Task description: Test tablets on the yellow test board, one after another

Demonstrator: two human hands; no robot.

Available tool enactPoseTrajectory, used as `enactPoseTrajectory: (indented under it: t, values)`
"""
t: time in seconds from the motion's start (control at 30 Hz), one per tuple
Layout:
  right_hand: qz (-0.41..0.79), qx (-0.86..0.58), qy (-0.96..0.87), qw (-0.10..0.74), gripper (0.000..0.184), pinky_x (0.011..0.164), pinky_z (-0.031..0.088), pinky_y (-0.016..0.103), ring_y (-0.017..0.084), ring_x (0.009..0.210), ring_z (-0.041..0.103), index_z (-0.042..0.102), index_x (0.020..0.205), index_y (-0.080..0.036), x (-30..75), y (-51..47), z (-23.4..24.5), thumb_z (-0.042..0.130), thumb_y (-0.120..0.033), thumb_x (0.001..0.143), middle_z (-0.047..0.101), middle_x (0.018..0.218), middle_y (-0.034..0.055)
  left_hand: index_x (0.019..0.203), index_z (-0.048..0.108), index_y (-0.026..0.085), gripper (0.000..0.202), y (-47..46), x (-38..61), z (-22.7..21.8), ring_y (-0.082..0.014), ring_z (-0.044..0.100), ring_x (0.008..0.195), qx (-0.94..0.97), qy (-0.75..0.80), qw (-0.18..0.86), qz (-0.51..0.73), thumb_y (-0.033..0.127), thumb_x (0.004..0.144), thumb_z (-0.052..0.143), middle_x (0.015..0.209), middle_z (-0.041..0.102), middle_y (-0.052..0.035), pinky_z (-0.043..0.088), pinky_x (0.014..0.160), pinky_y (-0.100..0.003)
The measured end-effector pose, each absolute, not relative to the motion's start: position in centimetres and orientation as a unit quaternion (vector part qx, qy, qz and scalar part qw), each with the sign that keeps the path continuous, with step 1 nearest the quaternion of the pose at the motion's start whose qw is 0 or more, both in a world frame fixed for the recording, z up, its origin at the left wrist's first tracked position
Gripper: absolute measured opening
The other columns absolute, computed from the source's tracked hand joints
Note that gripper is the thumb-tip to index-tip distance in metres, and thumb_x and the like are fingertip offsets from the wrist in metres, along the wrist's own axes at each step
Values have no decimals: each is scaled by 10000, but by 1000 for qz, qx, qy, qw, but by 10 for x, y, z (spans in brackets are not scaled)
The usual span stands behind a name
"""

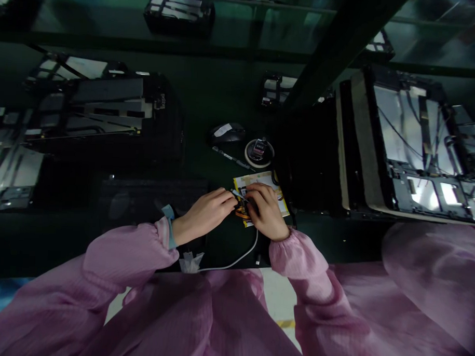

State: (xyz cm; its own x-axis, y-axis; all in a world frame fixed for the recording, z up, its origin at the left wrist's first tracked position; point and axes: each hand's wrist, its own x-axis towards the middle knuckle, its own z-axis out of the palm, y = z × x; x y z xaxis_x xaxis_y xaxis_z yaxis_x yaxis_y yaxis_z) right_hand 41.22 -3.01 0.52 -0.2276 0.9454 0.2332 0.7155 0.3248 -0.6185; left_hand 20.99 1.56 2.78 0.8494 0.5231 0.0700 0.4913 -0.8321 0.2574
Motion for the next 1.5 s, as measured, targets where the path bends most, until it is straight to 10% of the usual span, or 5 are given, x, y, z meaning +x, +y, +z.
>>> enactPoseTrajectory:
  t: [1.5]
  values:
    - [170, -478, -815, 279, 241, 1138, 302, 592, 291, 1385, 376, 712, 1027, -225, 411, -38, -1, 499, -209, 914, 633, 1262, 77, 951, 589, 130, 204, 17, 212, 24, -205, 543, 917, 952, 266, 137, 68, 125, 966, 385, 962, 609, -75, 492, 855, -346]
